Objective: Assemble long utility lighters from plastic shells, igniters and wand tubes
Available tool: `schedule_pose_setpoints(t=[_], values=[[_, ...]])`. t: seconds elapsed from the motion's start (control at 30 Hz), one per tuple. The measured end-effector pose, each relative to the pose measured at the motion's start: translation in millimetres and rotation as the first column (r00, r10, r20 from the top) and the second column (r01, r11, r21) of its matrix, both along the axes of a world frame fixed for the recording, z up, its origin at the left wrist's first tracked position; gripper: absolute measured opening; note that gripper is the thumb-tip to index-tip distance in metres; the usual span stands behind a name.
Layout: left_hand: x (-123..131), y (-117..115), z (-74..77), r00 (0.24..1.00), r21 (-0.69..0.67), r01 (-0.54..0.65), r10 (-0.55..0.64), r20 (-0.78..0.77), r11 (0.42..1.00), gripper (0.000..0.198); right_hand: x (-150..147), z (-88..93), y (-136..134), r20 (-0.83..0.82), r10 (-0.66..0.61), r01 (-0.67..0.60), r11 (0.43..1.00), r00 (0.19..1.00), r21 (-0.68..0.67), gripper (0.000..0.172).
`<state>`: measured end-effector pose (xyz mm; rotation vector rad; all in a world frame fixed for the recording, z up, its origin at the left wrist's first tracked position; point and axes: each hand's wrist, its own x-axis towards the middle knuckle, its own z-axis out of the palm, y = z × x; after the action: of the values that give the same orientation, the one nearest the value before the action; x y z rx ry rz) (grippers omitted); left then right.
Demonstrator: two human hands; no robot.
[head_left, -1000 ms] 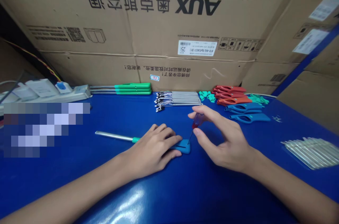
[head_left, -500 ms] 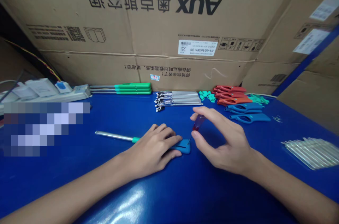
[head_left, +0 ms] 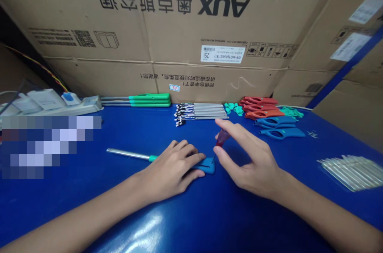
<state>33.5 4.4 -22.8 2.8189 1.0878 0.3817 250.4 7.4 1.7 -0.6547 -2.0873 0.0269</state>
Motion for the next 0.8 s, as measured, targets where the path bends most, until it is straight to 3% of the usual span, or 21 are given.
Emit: schedule_pose_setpoints(t=[0.17,0.4,0.53,0.8], values=[[-1,0,-0.6,1.0,0.002,0.006,-0.006,0.001,1.0,0.032,3,5.9,-1,0.004,0.071,-0.07,0.991,0.997,-0.118,0.052],[0,1,-0.7,1.0,0.013,-0.001,0.001,-0.008,1.0,0.032,-3,0.2,-2,0.006,-0.037,0.036,0.995,0.999,0.091,0.053],[0,0,-1.0,1.0,0.026,0.003,-0.003,-0.005,1.0,0.032,-6,-3.8,-1,-0.043,-0.075,0.08,0.99,0.996,0.119,0.056],[-1,0,-0.3,1.0,0.014,0.004,-0.004,0.005,1.0,0.032,-1,-1.3,-1,-0.108,0.033,-0.048,0.989,0.994,-0.14,0.049]])
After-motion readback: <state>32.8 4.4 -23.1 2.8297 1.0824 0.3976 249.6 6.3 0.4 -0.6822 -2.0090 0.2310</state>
